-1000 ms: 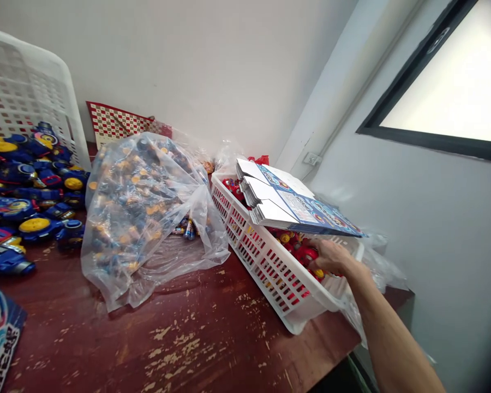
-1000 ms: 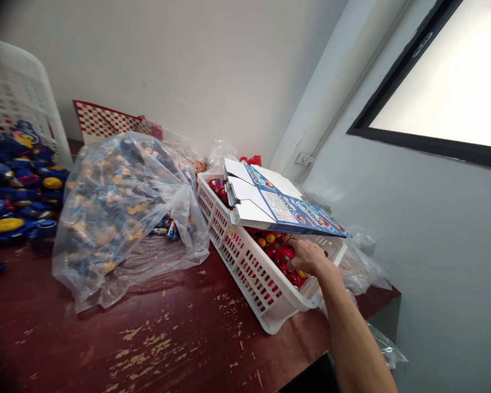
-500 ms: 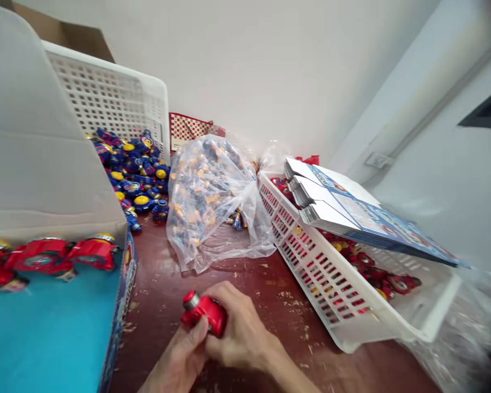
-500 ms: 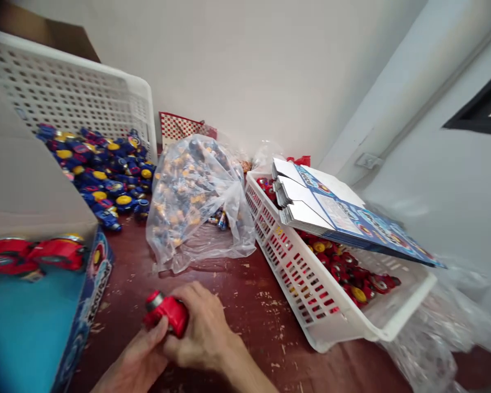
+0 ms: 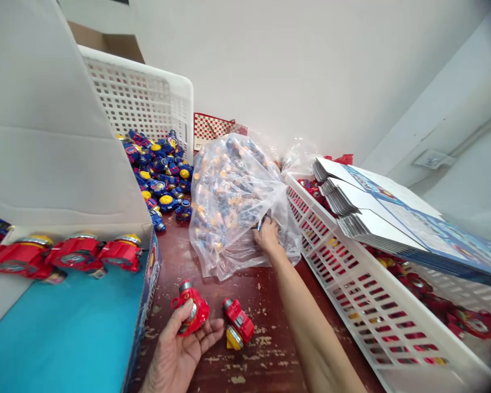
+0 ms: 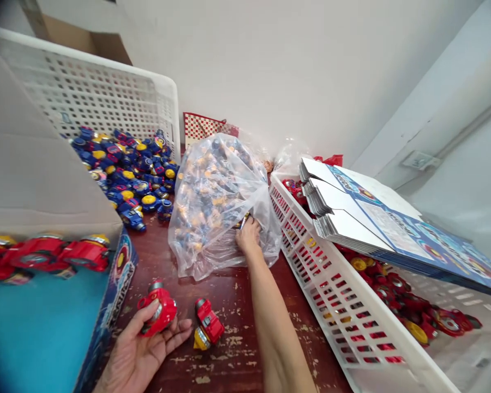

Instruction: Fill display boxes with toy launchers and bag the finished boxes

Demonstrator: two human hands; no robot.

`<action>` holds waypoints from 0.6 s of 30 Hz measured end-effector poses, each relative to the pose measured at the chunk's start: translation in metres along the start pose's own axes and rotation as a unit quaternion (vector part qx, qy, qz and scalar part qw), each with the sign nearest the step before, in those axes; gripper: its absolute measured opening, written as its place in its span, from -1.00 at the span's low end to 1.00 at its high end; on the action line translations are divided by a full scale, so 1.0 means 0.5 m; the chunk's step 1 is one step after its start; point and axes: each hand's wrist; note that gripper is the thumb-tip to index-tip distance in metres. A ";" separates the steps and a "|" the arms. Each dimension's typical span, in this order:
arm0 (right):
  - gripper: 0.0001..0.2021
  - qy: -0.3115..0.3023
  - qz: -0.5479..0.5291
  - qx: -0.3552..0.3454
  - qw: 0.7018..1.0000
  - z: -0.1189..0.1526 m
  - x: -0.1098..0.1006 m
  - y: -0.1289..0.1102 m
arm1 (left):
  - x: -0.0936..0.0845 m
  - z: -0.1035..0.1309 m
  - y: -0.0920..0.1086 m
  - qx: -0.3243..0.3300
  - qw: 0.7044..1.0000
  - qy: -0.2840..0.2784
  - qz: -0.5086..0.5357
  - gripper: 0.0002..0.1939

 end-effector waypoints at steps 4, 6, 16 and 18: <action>-0.58 -0.002 0.060 0.023 0.998 -0.002 0.034 0.010 | -0.014 0.005 0.011 -0.014 0.999 -0.020 -0.035 -0.88; -0.63 -0.022 0.074 -0.002 0.997 0.012 0.033 0.025 | -0.021 0.008 0.020 -0.013 0.998 -0.022 -0.060 -0.87; -0.61 -0.082 -0.002 -0.188 0.979 0.153 -0.029 0.046 | -0.031 0.020 0.044 0.076 0.980 -0.068 -0.174 -0.61; -0.60 -0.080 -0.034 -0.221 0.972 0.207 -0.053 0.031 | -0.026 0.031 0.043 0.089 0.970 -0.097 -0.203 -0.64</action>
Point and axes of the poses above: each hand's wrist, its own z-axis away from the middle knuckle, its own x-axis out of the palm, y = z × x, and after that the axes turned 5 degrees about -y, right-handed
